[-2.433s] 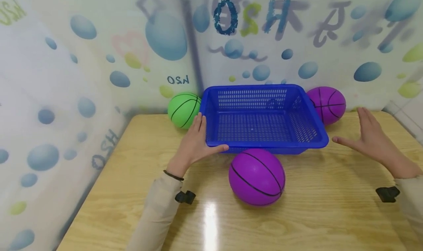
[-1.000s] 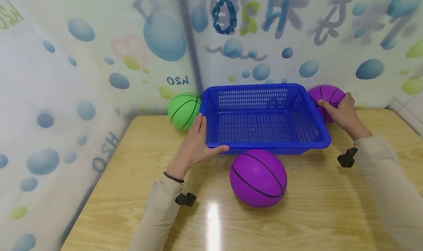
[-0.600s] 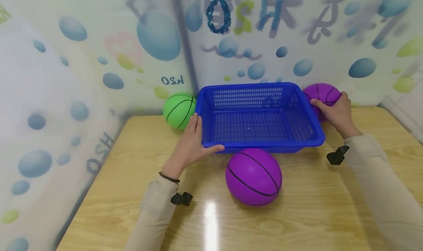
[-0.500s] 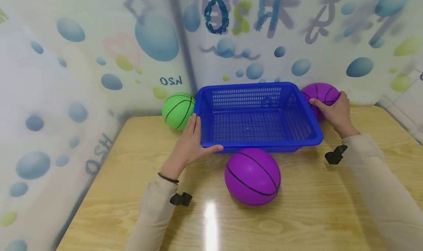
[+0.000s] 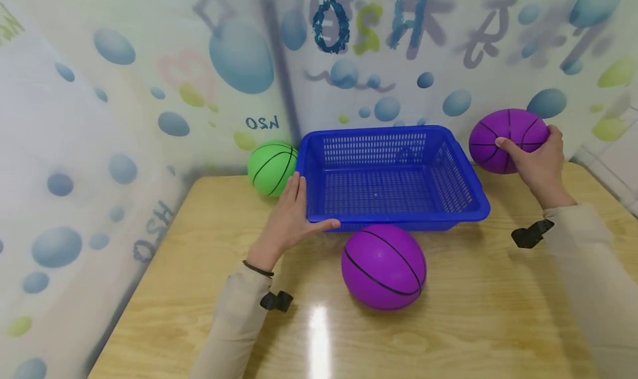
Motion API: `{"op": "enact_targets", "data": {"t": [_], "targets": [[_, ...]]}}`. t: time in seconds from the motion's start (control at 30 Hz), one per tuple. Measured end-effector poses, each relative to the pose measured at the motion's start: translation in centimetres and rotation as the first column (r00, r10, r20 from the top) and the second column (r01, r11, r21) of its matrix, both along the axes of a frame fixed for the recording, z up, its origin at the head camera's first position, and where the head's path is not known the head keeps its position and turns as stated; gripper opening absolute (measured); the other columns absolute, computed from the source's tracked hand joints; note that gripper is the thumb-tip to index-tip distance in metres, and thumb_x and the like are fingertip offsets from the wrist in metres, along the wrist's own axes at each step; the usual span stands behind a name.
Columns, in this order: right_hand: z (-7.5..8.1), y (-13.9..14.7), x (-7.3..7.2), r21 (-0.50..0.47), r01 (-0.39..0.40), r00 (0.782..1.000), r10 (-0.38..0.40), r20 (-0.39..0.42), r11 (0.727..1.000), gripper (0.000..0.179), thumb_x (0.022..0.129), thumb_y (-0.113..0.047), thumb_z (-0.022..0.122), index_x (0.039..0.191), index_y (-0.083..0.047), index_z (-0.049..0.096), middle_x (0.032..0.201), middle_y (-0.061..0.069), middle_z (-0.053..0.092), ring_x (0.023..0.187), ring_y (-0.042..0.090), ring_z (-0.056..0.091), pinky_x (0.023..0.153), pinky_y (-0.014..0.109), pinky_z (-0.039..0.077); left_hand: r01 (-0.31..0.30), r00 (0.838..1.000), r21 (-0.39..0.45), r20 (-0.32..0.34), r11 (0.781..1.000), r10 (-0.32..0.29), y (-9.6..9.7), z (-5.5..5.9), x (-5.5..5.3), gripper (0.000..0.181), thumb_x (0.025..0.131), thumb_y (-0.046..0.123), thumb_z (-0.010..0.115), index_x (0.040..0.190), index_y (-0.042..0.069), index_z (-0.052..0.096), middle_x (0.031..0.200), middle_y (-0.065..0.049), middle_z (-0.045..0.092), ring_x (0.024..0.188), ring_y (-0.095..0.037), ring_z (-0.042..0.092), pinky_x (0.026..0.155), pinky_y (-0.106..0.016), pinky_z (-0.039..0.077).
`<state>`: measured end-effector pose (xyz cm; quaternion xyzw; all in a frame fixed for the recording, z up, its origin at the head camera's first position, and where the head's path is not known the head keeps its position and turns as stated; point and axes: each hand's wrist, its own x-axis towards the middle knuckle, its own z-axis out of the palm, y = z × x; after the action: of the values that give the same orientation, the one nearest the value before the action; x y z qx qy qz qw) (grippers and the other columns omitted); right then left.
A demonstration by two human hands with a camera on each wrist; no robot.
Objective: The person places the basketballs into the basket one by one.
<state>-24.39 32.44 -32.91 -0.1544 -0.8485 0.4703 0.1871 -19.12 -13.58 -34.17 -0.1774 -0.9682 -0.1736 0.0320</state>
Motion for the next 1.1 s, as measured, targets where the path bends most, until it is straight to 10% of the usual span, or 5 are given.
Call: {"op": "enact_targets", "data": {"t": [0.6, 0.87, 1.1], "targets": [[4.5, -2.7, 2.0, -0.071, -0.105, 0.964, 0.085, -0.250, 0.992, 0.076, 0.083, -0.027, 0.068, 0.144, -0.024, 0.024, 0.143, 0.001, 0.031, 0.125, 0.015, 0.035, 0.104, 0.034, 0.032, 0.004, 1.000, 0.032, -0.021, 0.999, -0.003, 0.4, -0.4, 0.1, 0.121, 0.070, 0.074, 0.059, 0.146, -0.006, 0.008, 0.152, -0.022, 0.000, 0.140, -0.032, 0.000, 0.112, -0.038, 0.009], [5.4, -5.0, 3.4, 0.006, -0.285, 0.947, 0.282, -0.151, 0.959, 0.076, 0.086, -0.025, 0.065, 0.147, -0.024, 0.020, 0.147, 0.006, 0.028, 0.126, 0.022, 0.038, 0.090, 0.024, 0.045, 0.017, 1.000, 0.022, -0.026, 1.000, -0.016, 0.3, -0.2, -0.1, 0.120, 0.071, 0.074, 0.057, 0.146, -0.007, 0.008, 0.152, -0.023, -0.001, 0.140, -0.032, 0.000, 0.112, -0.038, 0.009], [4.1, -7.2, 4.4, 0.159, -0.427, 0.897, 0.439, -0.050, 0.890, 0.085, 0.082, -0.026, 0.071, 0.149, -0.024, 0.018, 0.144, 0.015, 0.032, 0.121, 0.038, 0.040, 0.090, 0.050, 0.045, 0.011, 1.000, 0.030, -0.026, 0.999, -0.011, 0.1, -0.3, 0.0, 0.120, 0.071, 0.072, 0.059, 0.145, -0.007, 0.008, 0.152, -0.023, 0.000, 0.140, -0.034, 0.001, 0.112, -0.040, 0.010]]}}
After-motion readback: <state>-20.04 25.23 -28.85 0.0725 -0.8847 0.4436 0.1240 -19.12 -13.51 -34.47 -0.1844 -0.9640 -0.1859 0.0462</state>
